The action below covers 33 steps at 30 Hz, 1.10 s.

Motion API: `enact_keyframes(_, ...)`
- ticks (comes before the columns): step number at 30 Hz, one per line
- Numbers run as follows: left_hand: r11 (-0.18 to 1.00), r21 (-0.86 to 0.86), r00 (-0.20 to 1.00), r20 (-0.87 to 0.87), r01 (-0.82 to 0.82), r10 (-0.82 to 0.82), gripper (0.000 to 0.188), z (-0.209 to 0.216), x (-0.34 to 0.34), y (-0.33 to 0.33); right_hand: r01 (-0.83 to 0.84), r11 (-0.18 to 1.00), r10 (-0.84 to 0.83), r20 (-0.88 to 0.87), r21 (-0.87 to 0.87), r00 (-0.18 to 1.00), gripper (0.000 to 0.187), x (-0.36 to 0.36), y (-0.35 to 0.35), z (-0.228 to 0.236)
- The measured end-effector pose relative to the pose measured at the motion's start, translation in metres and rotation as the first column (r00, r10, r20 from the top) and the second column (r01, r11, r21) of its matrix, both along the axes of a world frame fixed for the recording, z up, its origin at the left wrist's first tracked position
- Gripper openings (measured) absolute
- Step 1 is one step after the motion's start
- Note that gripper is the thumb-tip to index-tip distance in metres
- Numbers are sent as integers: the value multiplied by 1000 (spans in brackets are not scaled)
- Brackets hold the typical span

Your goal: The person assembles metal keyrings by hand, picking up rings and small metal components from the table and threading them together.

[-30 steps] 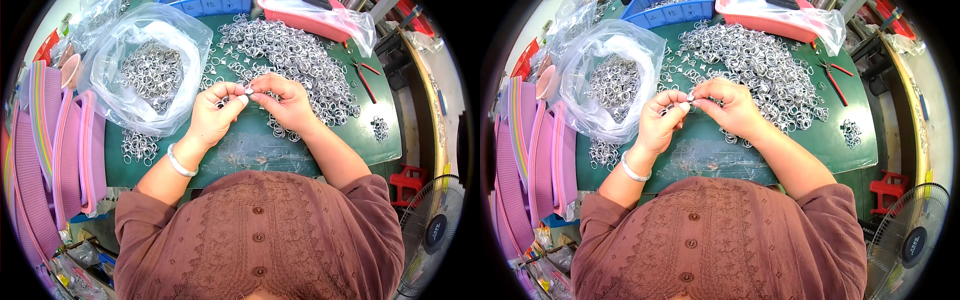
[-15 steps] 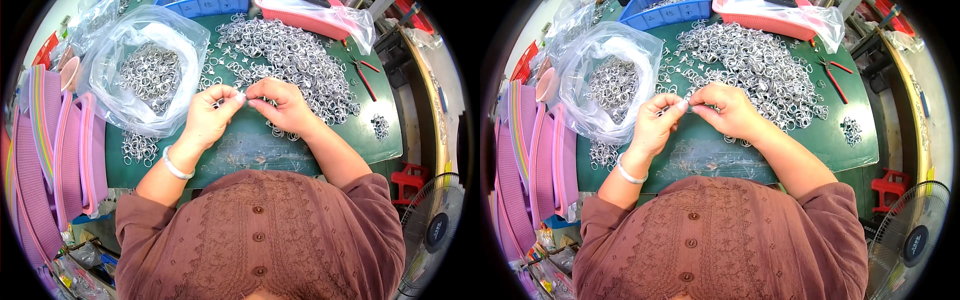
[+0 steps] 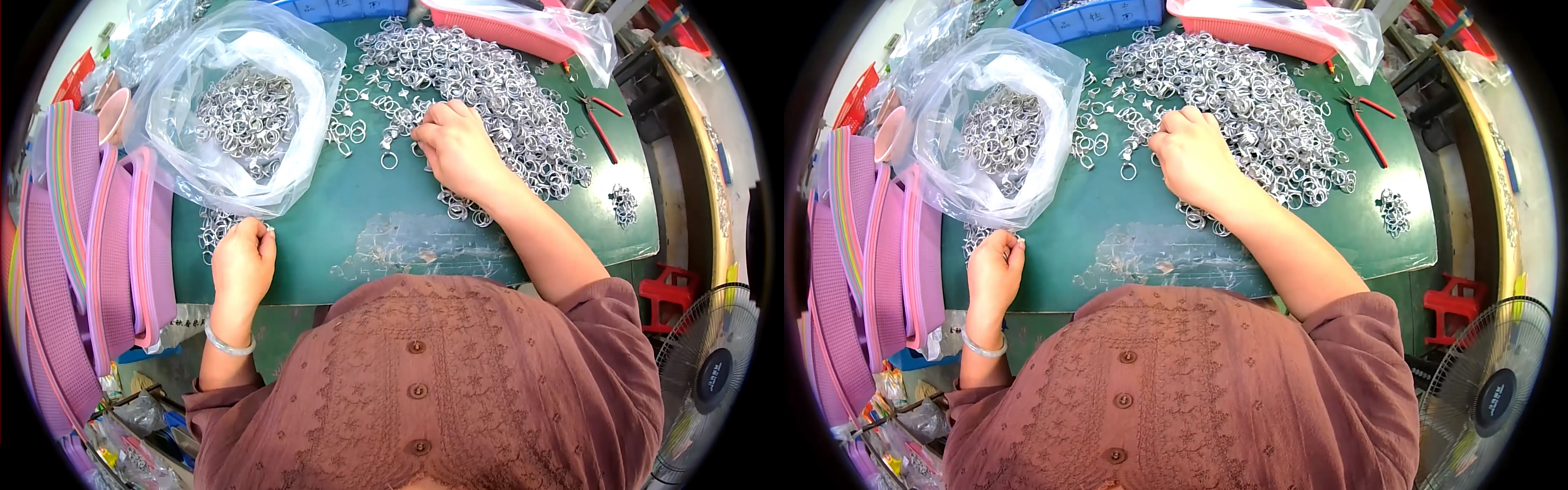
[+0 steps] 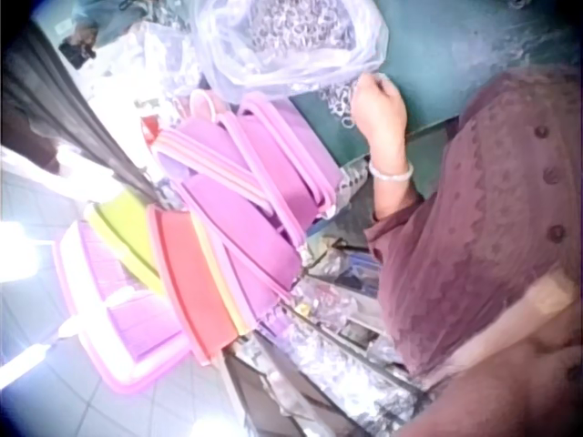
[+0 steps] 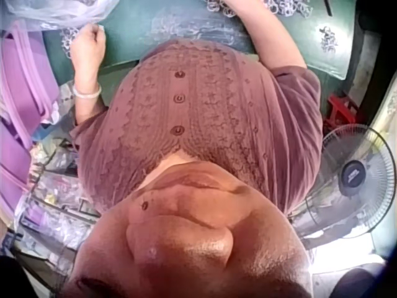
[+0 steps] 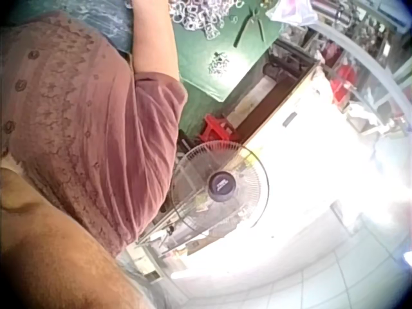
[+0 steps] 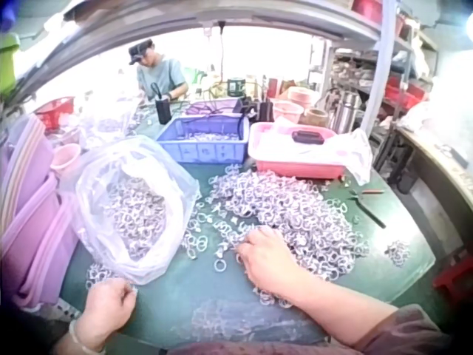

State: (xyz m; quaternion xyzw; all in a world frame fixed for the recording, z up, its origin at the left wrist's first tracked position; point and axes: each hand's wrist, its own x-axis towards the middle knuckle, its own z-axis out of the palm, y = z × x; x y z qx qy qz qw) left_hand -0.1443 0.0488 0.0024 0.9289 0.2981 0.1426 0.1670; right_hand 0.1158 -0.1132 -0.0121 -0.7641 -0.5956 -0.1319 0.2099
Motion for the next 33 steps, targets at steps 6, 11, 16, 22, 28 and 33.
enact_keyframes(6,998,53,1000,-17,17,-16,17,11,13,-12,5,999,-6,-41,-37,999,11,-1,1,4)
enact_keyframes(11,886,-399,966,192,235,-170,10,17,51,-29,8,997,-10,-22,-78,1000,9,3,1,4)
enact_keyframes(16,747,-599,956,228,288,-186,10,11,102,-33,-111,994,113,-101,21,988,10,3,-1,6)
enact_keyframes(22,650,-579,854,466,491,-230,9,5,123,-38,-276,917,340,-202,288,918,16,-8,-11,17)
enact_keyframes(28,700,-468,789,572,539,-225,8,3,120,-48,-166,897,361,-460,410,811,22,-15,-15,20)
enact_keyframes(33,754,-360,758,595,550,-268,15,3,122,-50,-211,882,375,-355,422,856,32,-13,-17,21)
